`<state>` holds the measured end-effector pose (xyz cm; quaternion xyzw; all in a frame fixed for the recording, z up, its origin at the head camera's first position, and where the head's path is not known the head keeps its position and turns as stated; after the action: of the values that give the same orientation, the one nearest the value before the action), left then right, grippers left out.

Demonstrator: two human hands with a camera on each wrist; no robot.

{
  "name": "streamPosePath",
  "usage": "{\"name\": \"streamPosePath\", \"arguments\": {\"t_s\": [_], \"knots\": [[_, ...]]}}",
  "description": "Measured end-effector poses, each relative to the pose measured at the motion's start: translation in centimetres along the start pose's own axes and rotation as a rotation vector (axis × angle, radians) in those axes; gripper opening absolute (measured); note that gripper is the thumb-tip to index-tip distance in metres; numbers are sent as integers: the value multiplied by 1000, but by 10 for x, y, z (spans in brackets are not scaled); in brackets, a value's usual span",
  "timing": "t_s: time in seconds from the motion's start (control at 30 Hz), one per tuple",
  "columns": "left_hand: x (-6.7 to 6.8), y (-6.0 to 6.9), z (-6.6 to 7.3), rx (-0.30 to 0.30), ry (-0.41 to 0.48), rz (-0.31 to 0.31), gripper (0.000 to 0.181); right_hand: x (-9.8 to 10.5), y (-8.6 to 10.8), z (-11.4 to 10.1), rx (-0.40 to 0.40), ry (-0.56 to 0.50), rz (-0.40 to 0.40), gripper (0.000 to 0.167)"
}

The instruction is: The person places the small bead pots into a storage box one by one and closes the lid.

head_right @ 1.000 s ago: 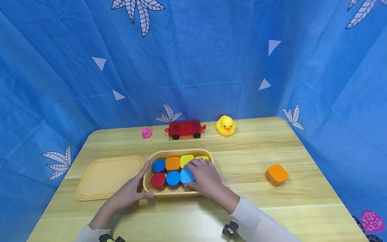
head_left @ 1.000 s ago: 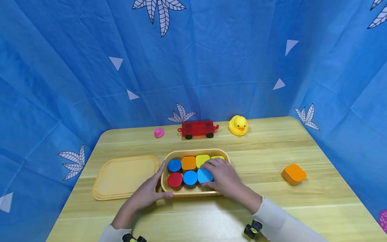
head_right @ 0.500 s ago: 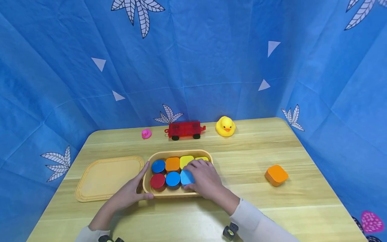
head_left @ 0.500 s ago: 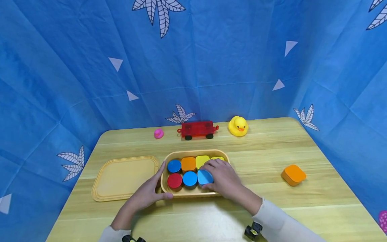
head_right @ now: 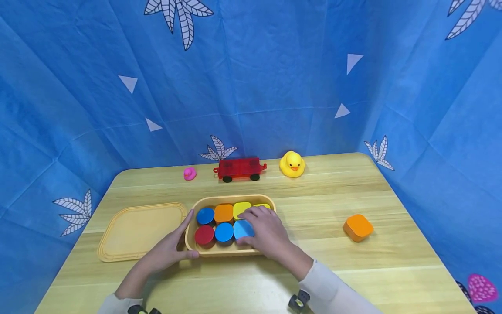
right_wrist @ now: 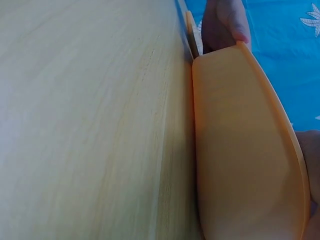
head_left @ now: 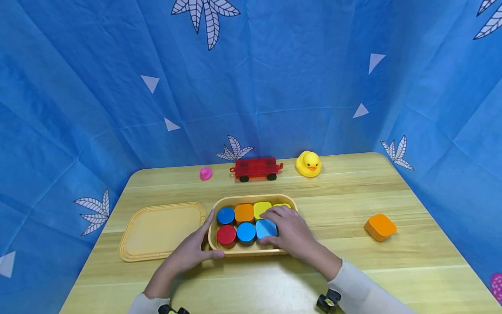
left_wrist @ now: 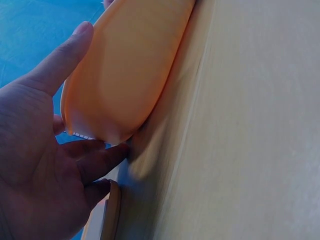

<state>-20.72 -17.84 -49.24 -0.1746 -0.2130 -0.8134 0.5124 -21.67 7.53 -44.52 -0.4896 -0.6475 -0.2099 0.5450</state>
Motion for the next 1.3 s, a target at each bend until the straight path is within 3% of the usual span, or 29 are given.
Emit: {"name": "streamPosePath", "arguments": {"t_s": [0.3, 0.5, 0.7, 1.3], "knots": [[0, 0, 0, 1, 1, -3, 114, 12, 7, 5, 7, -128, -1, 59], [-1, 0, -1, 12, 4, -10, 113, 29, 17, 19, 11, -133, 45, 57], [0, 0, -1, 14, 3, -7, 113, 49, 29, 44, -26, -113, 103, 60], [0, 0, -2, -8, 0, -9, 113, 86, 75, 120, -200, -52, 116, 67]]}}
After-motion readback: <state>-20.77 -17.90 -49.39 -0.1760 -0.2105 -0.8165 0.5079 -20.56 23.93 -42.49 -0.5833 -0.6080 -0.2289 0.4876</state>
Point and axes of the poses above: each hand's wrist, its own y-axis away from the middle knuckle, its own x-axis out of the back of the hand, z = x × y, the point moved 8 cm from there along -y, towards the middle knuckle, and after that the axes turned 7 degrees about y, right-handed, at the moved point
